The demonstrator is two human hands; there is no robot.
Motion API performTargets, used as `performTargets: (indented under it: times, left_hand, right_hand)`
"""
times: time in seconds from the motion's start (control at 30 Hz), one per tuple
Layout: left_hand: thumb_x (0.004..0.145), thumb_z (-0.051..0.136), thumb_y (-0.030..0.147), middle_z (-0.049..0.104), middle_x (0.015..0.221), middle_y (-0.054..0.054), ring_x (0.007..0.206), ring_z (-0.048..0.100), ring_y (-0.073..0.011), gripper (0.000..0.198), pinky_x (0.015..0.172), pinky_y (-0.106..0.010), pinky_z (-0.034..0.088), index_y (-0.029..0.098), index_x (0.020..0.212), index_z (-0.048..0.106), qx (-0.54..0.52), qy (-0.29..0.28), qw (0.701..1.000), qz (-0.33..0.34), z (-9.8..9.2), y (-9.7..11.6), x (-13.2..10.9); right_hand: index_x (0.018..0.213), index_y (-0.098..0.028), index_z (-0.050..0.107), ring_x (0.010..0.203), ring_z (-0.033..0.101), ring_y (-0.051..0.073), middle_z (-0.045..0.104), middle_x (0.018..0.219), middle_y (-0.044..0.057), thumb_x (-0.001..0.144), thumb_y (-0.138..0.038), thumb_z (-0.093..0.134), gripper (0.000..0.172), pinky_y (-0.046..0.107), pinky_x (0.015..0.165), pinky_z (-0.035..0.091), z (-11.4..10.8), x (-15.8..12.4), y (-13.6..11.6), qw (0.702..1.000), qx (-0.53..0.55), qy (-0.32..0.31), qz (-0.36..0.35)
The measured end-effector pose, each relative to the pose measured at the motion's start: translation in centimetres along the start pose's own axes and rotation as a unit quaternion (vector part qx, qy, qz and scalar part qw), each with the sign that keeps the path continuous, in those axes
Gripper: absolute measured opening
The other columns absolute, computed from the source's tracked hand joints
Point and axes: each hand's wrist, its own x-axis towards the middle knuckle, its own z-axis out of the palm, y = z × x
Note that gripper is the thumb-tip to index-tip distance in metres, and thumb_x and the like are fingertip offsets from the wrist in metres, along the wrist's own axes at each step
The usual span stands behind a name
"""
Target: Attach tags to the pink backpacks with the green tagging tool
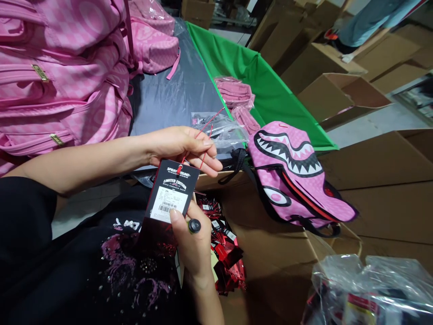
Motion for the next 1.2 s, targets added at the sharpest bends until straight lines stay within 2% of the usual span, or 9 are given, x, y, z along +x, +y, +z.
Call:
performTargets:
  times: [0.2,0.37,0.63,0.87,1.2]
  left_hand:
    - [0.101,0.036,0.016,0.071,0.076,-0.007,0.068,0.072,-0.0160,0.030,0.058,-0.023,0.048,0.014,0.077,0.053,0.004,0.007,1.000,-0.008,0.3,0.1,-0.1]
    - [0.102,0.033,0.015,0.071,0.072,-0.005,0.064,0.071,-0.0141,0.032,0.055,-0.021,0.047,0.013,0.077,0.052,-0.002,0.014,1.000,-0.013,0.5,0.2,-0.2]
    - [0.100,0.040,0.017,0.072,0.076,-0.007,0.069,0.072,-0.0158,0.025,0.062,-0.023,0.050,0.013,0.079,0.054,-0.005,-0.004,1.000,-0.002,0.0,-0.2,0.2]
    - [0.098,0.045,0.018,0.071,0.078,-0.007,0.071,0.072,-0.0159,0.018,0.060,-0.023,0.051,0.013,0.082,0.053,-0.008,-0.014,1.000,-0.002,-0.3,-0.4,0.5]
    - [0.099,0.040,0.019,0.071,0.077,-0.008,0.072,0.073,-0.0170,0.023,0.066,-0.028,0.055,0.013,0.082,0.054,0.003,0.028,1.000,-0.013,-0.1,-0.4,0.8]
  right_hand:
    - [0.106,-0.023,0.075,0.088,0.069,0.024,0.075,0.098,0.006,0.086,-0.043,0.066,0.030,0.035,0.076,0.055,0.0,-0.1,0.4,0.999,0.032,0.009,0.021]
    - [0.108,-0.023,0.075,0.090,0.069,0.024,0.075,0.101,0.005,0.085,-0.042,0.067,0.030,0.036,0.079,0.055,0.1,-0.2,0.3,0.999,0.032,0.011,0.021]
    - [0.110,-0.024,0.074,0.087,0.069,0.023,0.075,0.099,0.005,0.087,-0.040,0.066,0.029,0.033,0.076,0.054,0.2,-0.3,0.3,0.998,0.055,0.009,0.030]
    - [0.111,-0.025,0.074,0.089,0.069,0.022,0.075,0.100,0.005,0.088,-0.040,0.066,0.029,0.033,0.076,0.053,-0.1,0.0,0.8,0.998,0.052,0.000,0.023]
    - [0.110,-0.026,0.074,0.089,0.068,0.021,0.074,0.103,0.005,0.090,-0.041,0.062,0.028,0.033,0.079,0.054,-0.7,0.2,1.3,1.000,0.023,-0.013,0.006]
